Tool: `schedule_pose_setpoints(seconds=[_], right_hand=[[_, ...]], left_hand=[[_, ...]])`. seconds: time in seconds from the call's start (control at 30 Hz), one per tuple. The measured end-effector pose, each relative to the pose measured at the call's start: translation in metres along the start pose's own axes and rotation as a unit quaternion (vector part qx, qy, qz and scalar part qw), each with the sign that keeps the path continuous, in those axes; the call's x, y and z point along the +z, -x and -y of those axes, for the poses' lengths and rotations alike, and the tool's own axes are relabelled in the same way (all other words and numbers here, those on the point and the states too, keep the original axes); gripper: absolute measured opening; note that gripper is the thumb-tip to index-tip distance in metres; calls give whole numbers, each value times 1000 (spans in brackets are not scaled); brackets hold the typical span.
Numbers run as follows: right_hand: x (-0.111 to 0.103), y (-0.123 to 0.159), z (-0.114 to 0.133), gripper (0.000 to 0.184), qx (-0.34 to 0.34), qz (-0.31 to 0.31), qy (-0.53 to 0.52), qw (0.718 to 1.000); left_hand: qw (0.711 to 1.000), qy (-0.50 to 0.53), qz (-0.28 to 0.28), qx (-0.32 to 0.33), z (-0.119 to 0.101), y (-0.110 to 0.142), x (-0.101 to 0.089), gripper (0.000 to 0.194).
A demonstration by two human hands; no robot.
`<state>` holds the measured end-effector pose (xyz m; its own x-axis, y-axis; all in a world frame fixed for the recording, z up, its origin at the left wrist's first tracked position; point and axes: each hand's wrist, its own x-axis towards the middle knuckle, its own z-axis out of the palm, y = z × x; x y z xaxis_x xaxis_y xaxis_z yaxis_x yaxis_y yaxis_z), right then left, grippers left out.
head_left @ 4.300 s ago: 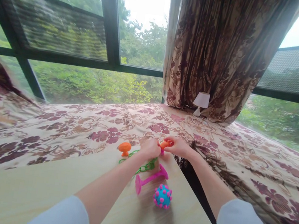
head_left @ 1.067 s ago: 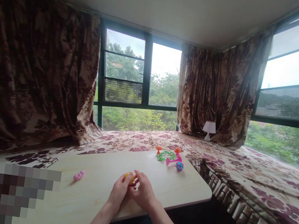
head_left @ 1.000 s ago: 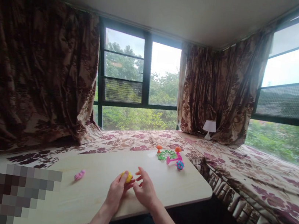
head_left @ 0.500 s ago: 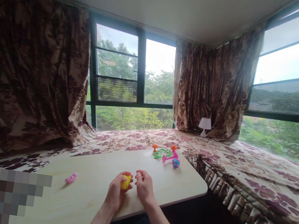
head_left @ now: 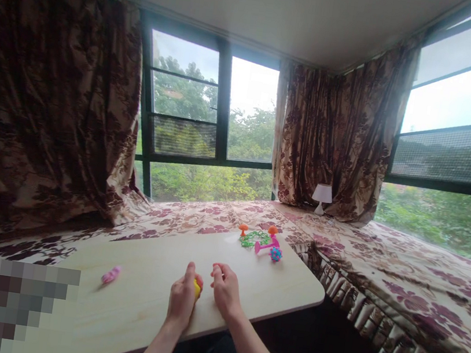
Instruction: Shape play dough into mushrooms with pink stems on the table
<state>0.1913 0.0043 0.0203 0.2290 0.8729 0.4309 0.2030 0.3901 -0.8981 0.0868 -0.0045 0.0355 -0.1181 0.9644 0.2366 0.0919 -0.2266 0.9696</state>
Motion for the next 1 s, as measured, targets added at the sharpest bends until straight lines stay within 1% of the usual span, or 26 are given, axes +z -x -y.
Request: schedule_pose_setpoints(seconds=[0.1, 0.2, 0.3, 0.4, 0.5, 0.67, 0.83, 1.0], right_hand=[[5, 1, 7, 30, -15, 13, -1, 1000], [11, 3, 9, 28, -29, 11, 15, 999], [15, 4, 7, 24, -32, -3, 41, 999], [16, 2, 1, 20, -11, -11, 59, 998], [14, -3, -4, 19, 10, -17, 51, 999], [13, -7, -7, 19, 15, -30, 19, 999], [17, -6, -6, 28, 24, -61, -9, 998], [18, -7, -5, 31, 45, -70, -70, 994]], left_hand=[[994, 102, 26, -5, -4, 2, 2, 52], [983, 176, 53, -20, -5, 5, 5, 51], [972, 221, 71, -40, -4, 7, 6, 51], [965, 248, 71, -53, -2, 6, 3, 52], [961, 264, 60, -54, 1, 2, 1, 52], [961, 267, 53, -54, 5, -2, 0, 50], [965, 251, 55, -49, 8, -3, 2, 48], [974, 217, 59, -37, 10, -2, 1, 50]])
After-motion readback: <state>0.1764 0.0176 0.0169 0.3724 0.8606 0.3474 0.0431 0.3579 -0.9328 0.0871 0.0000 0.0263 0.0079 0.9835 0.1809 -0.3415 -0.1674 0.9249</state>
